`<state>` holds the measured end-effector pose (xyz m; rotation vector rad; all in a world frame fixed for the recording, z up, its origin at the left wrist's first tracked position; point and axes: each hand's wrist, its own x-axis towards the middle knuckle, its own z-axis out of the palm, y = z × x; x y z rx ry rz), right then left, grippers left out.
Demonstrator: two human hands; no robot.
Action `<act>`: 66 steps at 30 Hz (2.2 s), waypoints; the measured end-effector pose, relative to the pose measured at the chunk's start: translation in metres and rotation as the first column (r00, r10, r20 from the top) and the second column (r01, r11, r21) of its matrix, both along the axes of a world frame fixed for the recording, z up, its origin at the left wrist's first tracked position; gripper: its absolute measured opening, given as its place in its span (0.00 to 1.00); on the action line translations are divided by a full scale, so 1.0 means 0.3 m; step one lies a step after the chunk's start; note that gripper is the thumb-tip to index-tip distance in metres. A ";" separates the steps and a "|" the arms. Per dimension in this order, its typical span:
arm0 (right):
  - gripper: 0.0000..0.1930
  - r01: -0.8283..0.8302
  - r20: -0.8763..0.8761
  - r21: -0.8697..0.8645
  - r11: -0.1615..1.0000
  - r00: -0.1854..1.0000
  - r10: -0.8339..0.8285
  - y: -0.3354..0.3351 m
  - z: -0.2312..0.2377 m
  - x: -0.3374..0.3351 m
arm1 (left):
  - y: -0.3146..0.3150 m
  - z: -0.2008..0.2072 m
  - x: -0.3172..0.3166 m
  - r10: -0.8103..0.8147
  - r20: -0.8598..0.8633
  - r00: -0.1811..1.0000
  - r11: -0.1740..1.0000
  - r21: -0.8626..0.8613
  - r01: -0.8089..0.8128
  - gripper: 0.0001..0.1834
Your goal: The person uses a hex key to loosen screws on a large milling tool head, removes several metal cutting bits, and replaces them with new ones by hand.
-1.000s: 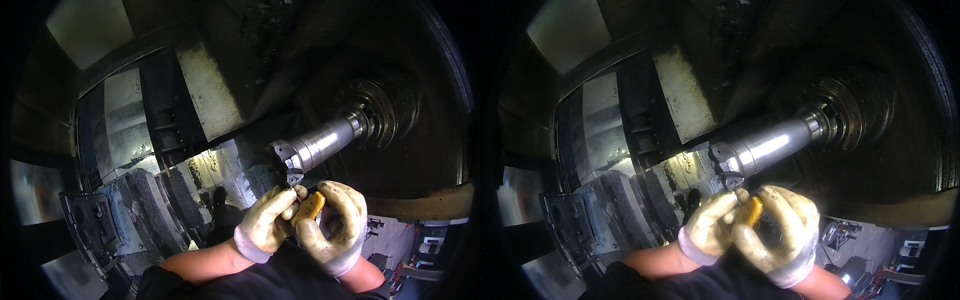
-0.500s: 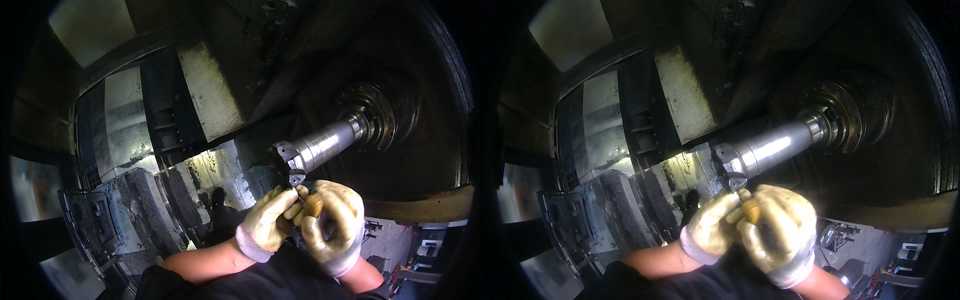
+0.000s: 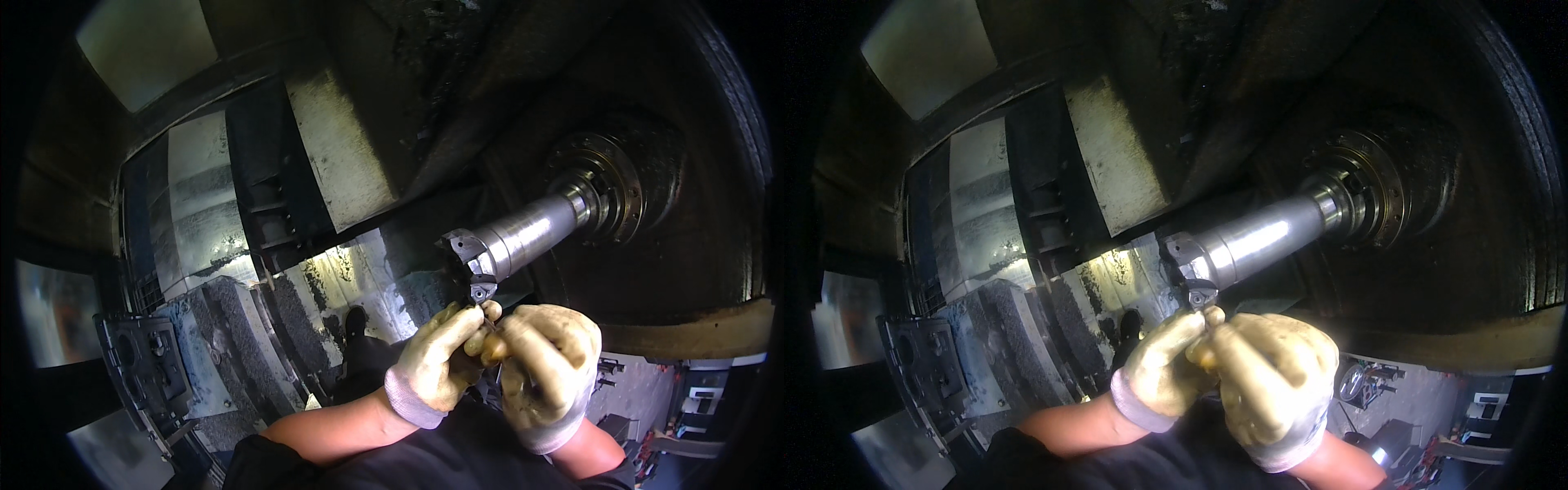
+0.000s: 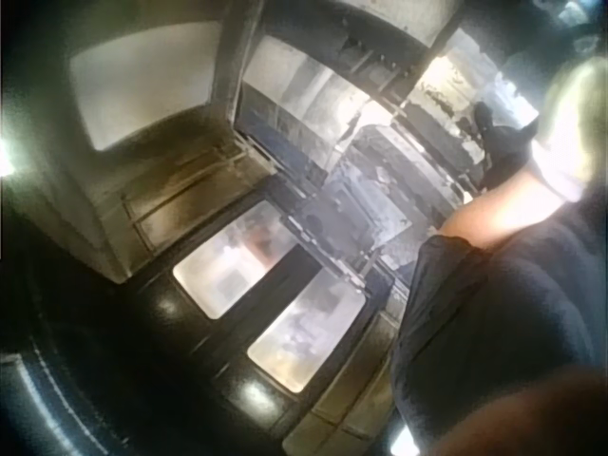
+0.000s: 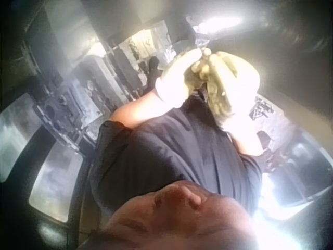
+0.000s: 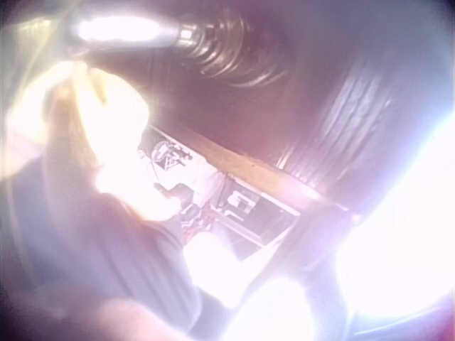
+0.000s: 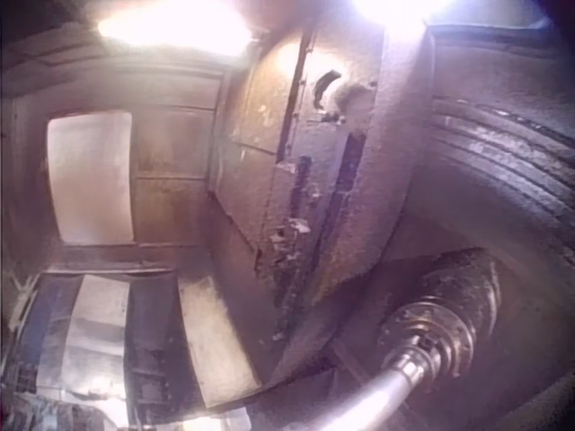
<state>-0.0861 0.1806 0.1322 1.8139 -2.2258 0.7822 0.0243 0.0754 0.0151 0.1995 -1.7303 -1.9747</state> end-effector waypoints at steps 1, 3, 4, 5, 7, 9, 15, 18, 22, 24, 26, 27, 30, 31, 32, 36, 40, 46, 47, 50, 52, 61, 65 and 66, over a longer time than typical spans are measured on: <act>0.19 -0.031 -0.145 -0.031 0.999 0.989 0.027 -0.009 -0.006 -0.004 | 0.001 -0.005 -0.002 0.011 -0.002 1.000 1.000 -0.021 -0.011 0.27; 0.18 -0.036 -0.277 -0.075 0.997 0.961 0.014 -0.026 -0.003 -0.006 | 0.034 -0.035 -0.002 -0.111 0.039 0.993 0.653 0.756 0.044 0.27; 0.18 -0.013 -0.248 -0.086 0.996 0.969 -0.008 -0.026 -0.004 -0.006 | 0.038 -0.028 0.003 -0.131 0.000 0.991 0.535 0.842 0.071 0.24; 0.18 0.016 -0.223 -0.093 0.996 0.974 -0.036 -0.024 -0.004 -0.006 | 0.042 -0.022 0.004 -0.148 -0.041 0.988 0.398 0.912 0.097 0.21; 0.21 0.094 -0.027 -0.073 0.993 0.995 -0.096 0.027 -0.010 0.005 | 0.040 -0.007 0.004 -0.148 -0.102 0.984 0.285 0.948 0.141 0.15; 0.25 0.179 0.096 -0.033 0.983 0.980 -0.175 0.065 -0.016 0.021 | 0.034 0.037 -0.018 -0.141 -0.068 0.988 0.303 0.947 0.108 0.14; 0.21 -0.024 -0.103 -0.049 0.999 0.995 0.019 -0.021 -0.010 0.009 | 0.019 0.055 -0.017 -0.053 -0.018 0.998 0.736 0.675 0.051 0.15; 0.21 -0.029 -0.166 -0.068 0.997 0.986 0.017 -0.037 -0.005 0.003 | 0.042 0.040 -0.020 -0.058 0.014 0.998 0.742 0.670 0.034 0.16; 0.33 0.265 0.038 -0.011 0.964 0.964 -0.264 0.027 -0.013 0.053 | 0.034 0.046 -0.018 -0.154 -0.037 0.987 0.338 0.937 0.088 0.15; 0.34 0.255 -0.003 0.124 0.959 0.967 -0.257 0.036 -0.010 0.051 | 0.039 0.018 -0.013 -0.059 -0.067 0.996 0.675 0.733 0.089 0.16; 0.24 0.162 0.032 0.094 0.982 0.986 -0.165 0.002 0.000 0.049 | 0.017 0.017 -0.010 0.062 -0.049 0.997 0.997 0.058 -0.059 0.22; 0.22 0.056 0.036 0.081 0.995 0.998 -0.059 -0.009 -0.003 0.024 | 0.011 0.010 -0.006 0.032 -0.030 0.999 0.998 0.060 -0.030 0.26; 0.18 -0.013 -0.231 0.012 1.000 0.973 0.015 -0.025 -0.022 0.017 | 0.009 0.012 0.000 0.059 -0.017 0.998 0.998 -0.024 -0.059 0.30; 0.17 -0.002 -0.260 -0.004 1.000 0.966 0.001 -0.024 -0.027 0.015 | 0.010 -0.010 0.001 0.070 -0.045 0.997 0.995 -0.066 -0.073 0.30; 0.17 0.015 -0.255 -0.018 1.000 0.967 -0.020 -0.024 -0.028 0.019 | 0.021 -0.002 -0.003 0.029 0.024 0.999 0.908 0.418 -0.037 0.30; 0.27 0.104 -0.042 -0.139 0.985 0.993 -0.110 0.042 -0.047 0.023 | 0.037 0.016 -0.019 -0.016 0.032 0.999 0.935 0.356 0.004 0.26; 0.31 0.156 0.098 -0.065 0.986 0.984 -0.149 0.054 -0.037 0.039 | 0.054 -0.014 -0.025 -0.105 -0.073 0.992 0.255 0.962 0.098 0.25; 0.19 -0.061 0.029 -0.023 0.998 0.998 0.061 -0.024 0.001 0.012 | 0.049 -0.042 -0.016 -0.144 0.014 0.989 0.421 0.906 0.048 0.25; 0.18 -0.095 -0.064 -0.026 0.995 0.994 0.094 -0.020 -0.005 0.008 | 0.057 -0.050 -0.017 -0.097 -0.006 0.995 0.124 0.992 0.018 0.25; 0.16 -0.115 -0.202 -0.039 0.993 0.974 0.105 -0.017 -0.017 -0.006 | 0.102 -0.086 -0.022 -0.076 0.050 0.996 0.464 0.886 -0.009 0.30; 0.17 -0.086 -0.251 -0.053 0.995 0.965 0.070 -0.004 -0.018 -0.014 | 0.085 -0.080 -0.014 -0.085 -0.014 0.996 0.250 0.968 0.035 0.30; 0.21 -0.007 -0.035 -0.048 0.999 0.999 0.006 -0.008 -0.010 0.011 | 0.049 -0.006 -0.005 -0.046 -0.009 0.999 0.455 0.890 0.029 0.27; 0.17 -0.039 -0.197 -0.023 0.999 0.980 0.034 -0.014 -0.019 -0.006 | 0.076 -0.039 -0.039 -0.041 0.052 0.998 0.181 0.983 -0.044 0.26; 0.17 -0.035 -0.219 -0.017 0.999 0.975 0.030 -0.010 -0.020 -0.009 | 0.067 -0.017 -0.028 -0.060 0.029 0.998 0.069 0.997 -0.025 0.24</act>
